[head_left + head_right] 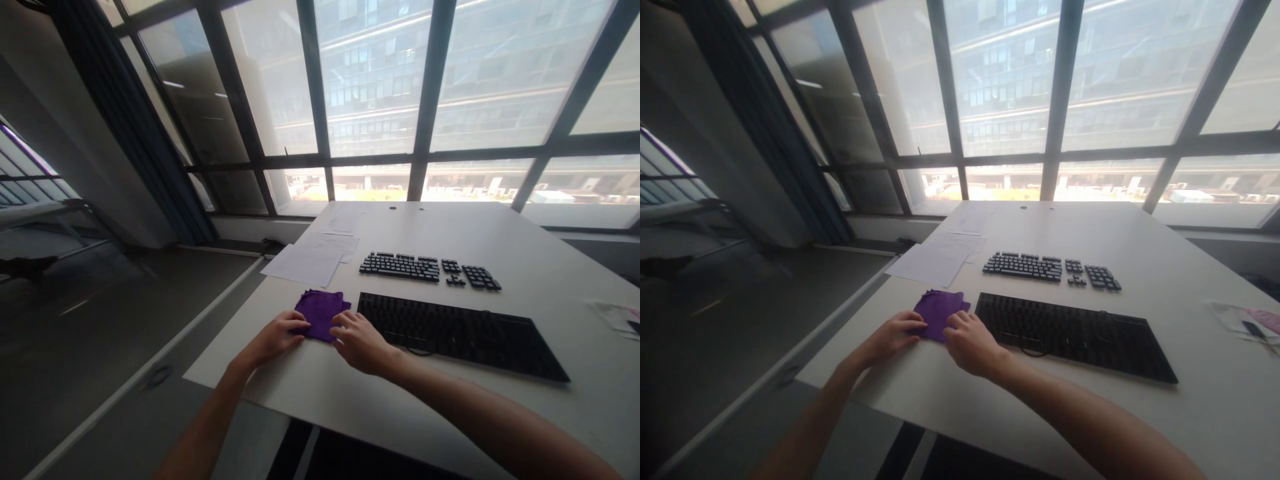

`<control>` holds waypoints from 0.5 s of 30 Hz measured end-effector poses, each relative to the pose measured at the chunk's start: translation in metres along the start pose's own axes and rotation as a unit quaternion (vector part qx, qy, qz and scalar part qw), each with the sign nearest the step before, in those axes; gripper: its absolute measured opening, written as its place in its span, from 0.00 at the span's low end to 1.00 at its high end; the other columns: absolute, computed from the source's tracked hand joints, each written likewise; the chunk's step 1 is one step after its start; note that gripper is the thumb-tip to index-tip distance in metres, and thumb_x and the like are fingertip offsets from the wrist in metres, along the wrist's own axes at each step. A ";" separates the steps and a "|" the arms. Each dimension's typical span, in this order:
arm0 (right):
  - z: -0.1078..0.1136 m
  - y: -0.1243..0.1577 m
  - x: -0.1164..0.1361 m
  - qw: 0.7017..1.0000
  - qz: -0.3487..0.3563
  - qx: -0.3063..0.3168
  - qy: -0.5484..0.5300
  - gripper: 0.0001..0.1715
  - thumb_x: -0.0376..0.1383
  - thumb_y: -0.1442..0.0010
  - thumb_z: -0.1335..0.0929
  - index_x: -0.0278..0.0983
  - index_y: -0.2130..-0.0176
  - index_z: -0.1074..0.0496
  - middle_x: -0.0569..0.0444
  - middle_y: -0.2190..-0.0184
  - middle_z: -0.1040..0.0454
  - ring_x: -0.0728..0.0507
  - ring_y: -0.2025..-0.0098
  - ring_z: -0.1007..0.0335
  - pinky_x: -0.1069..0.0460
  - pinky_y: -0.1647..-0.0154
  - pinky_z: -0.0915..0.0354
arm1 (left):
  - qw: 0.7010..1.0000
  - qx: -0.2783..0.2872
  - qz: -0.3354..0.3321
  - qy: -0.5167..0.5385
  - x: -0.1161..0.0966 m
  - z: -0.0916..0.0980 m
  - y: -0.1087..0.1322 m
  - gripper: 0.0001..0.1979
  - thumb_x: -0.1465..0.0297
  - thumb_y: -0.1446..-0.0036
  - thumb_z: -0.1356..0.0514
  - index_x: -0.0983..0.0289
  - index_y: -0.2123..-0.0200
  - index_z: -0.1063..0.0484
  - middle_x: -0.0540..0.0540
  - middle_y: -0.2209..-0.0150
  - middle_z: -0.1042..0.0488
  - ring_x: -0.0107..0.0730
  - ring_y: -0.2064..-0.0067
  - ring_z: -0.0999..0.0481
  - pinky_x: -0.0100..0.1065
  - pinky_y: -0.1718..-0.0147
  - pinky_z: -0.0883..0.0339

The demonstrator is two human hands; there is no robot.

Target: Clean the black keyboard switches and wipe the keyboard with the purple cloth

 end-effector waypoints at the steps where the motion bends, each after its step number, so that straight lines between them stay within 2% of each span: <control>1: -0.015 -0.009 0.003 1.000 -0.014 0.016 0.013 0.08 0.35 0.37 0.32 0.36 0.57 0.25 0.43 0.55 0.26 0.37 0.51 0.34 0.42 0.50 0.36 | 1.000 -0.012 -0.010 -0.007 0.002 -0.001 0.001 0.13 0.67 0.41 0.38 0.56 0.52 0.22 0.57 0.52 0.25 0.39 0.49 0.26 0.41 0.46 0.32; 4: -0.043 -0.024 0.005 0.996 -0.041 0.032 0.069 0.08 0.34 0.37 0.33 0.33 0.59 0.26 0.41 0.58 0.26 0.35 0.54 0.33 0.40 0.52 0.38 | 0.997 -0.051 -0.034 -0.038 0.007 -0.004 0.001 0.10 0.67 0.40 0.39 0.57 0.56 0.21 0.57 0.54 0.24 0.39 0.51 0.26 0.42 0.48 0.32; 7: -0.050 -0.030 0.002 0.994 -0.053 0.030 0.095 0.07 0.28 0.38 0.36 0.33 0.62 0.27 0.41 0.62 0.26 0.36 0.57 0.32 0.41 0.51 0.39 | 0.995 -0.067 -0.049 -0.061 0.003 -0.003 -0.003 0.09 0.67 0.37 0.42 0.58 0.61 0.21 0.56 0.58 0.23 0.40 0.53 0.26 0.42 0.49 0.33; 9: -0.042 -0.031 -0.001 0.995 -0.072 0.007 0.070 0.07 0.28 0.38 0.36 0.33 0.64 0.28 0.43 0.64 0.25 0.38 0.59 0.31 0.43 0.52 0.40 | 0.996 -0.075 -0.045 -0.034 -0.004 0.003 -0.007 0.10 0.67 0.36 0.44 0.60 0.62 0.23 0.57 0.58 0.23 0.39 0.54 0.26 0.41 0.50 0.33; 12: -0.013 -0.030 -0.011 0.989 -0.123 -0.075 -0.028 0.08 0.30 0.35 0.38 0.36 0.63 0.29 0.48 0.66 0.25 0.41 0.62 0.30 0.47 0.56 0.38 | 0.994 -0.096 -0.002 0.054 -0.014 0.021 -0.019 0.12 0.65 0.34 0.47 0.61 0.60 0.26 0.55 0.61 0.23 0.37 0.58 0.25 0.37 0.56 0.31; 15: 0.023 -0.022 -0.029 0.958 -0.182 -0.180 -0.134 0.10 0.32 0.33 0.40 0.38 0.58 0.30 0.52 0.66 0.25 0.43 0.64 0.29 0.50 0.60 0.37 | 0.984 -0.084 0.044 0.154 -0.026 0.031 -0.040 0.15 0.59 0.35 0.47 0.62 0.55 0.27 0.53 0.64 0.23 0.35 0.64 0.24 0.33 0.65 0.30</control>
Point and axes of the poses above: each hand's wrist, its own y-axis away from the middle knuckle, its own z-axis out of the back of the hand, x = y × z, the point moved 8 cm from there along -y, towards the middle knuckle
